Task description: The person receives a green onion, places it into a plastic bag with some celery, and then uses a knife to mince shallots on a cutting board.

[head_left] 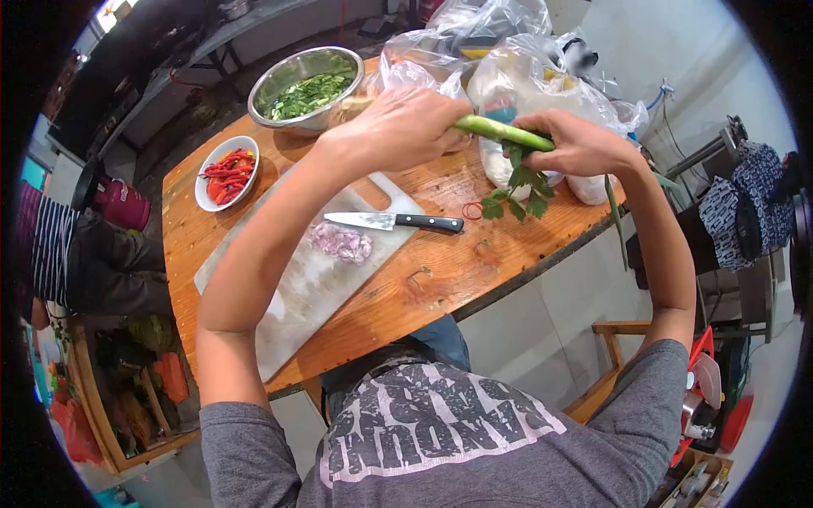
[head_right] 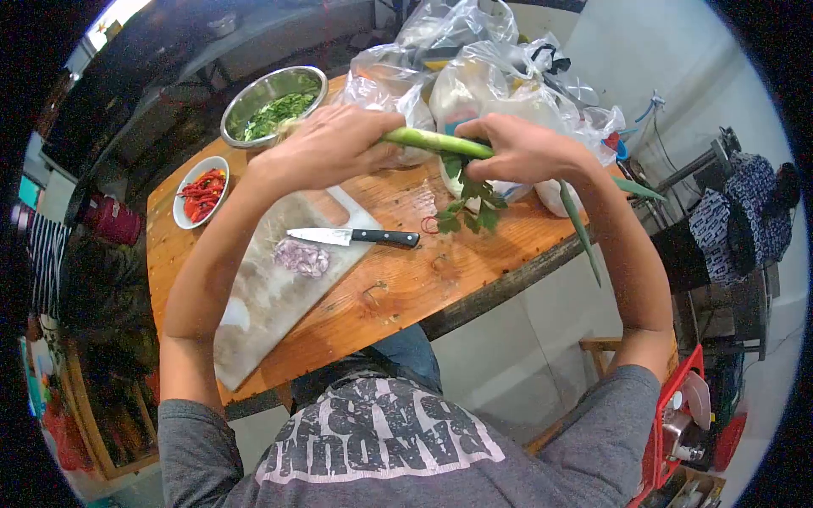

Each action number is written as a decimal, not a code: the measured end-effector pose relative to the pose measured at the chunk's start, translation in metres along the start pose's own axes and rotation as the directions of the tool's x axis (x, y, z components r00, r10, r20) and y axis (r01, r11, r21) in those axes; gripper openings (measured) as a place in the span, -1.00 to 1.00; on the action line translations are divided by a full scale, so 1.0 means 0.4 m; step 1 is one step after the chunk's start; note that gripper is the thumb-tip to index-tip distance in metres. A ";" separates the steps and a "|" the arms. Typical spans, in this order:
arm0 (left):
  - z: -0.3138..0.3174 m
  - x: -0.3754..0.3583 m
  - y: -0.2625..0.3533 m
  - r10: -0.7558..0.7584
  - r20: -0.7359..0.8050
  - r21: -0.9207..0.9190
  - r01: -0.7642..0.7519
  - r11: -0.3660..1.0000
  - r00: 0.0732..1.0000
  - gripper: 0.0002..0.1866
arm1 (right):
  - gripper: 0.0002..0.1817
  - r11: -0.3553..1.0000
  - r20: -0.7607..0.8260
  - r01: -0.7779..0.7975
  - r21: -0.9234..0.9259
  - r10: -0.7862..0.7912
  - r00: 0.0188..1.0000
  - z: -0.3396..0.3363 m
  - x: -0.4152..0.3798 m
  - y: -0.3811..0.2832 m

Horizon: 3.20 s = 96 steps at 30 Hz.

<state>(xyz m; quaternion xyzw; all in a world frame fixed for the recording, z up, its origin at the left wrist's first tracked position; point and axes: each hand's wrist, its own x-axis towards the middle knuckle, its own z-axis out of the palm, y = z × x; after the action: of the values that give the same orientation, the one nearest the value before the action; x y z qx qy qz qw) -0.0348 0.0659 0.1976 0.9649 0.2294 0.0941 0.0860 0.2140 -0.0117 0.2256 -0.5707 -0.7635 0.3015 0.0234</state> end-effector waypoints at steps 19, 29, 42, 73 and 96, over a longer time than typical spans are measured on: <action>-0.050 0.332 -0.202 0.228 -0.203 0.360 -0.144 0.922 0.952 -0.56 | -0.52 0.708 -0.240 0.042 0.705 0.182 0.954 -0.125 0.112 0.103; 0.077 0.337 -0.518 -0.116 -0.329 -0.066 0.100 0.993 0.937 -0.67 | -0.63 0.541 0.016 -0.173 0.823 0.283 0.959 -0.024 0.157 0.167; 0.054 0.430 -0.607 -0.132 -0.511 -0.061 0.117 0.991 0.850 -0.52 | -0.44 0.966 -0.157 0.046 0.255 -0.006 0.988 -0.153 0.477 0.185; -0.141 0.069 -0.417 0.176 -0.300 0.004 -0.183 0.983 0.937 -0.43 | -0.61 0.873 -0.441 0.284 -0.397 -0.452 0.775 -0.259 0.330 0.106; 0.308 -0.862 0.062 -0.729 -0.517 -0.410 0.618 0.671 0.449 -0.58 | -0.70 0.970 -0.515 0.233 0.071 -0.164 0.841 0.520 0.182 -0.079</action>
<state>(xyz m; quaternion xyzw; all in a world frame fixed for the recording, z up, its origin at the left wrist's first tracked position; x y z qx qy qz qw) -0.2993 -0.1292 0.0347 0.6871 0.5997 0.3954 0.1095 0.0826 -0.0427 0.0486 -0.5446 -0.7642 0.1864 0.2910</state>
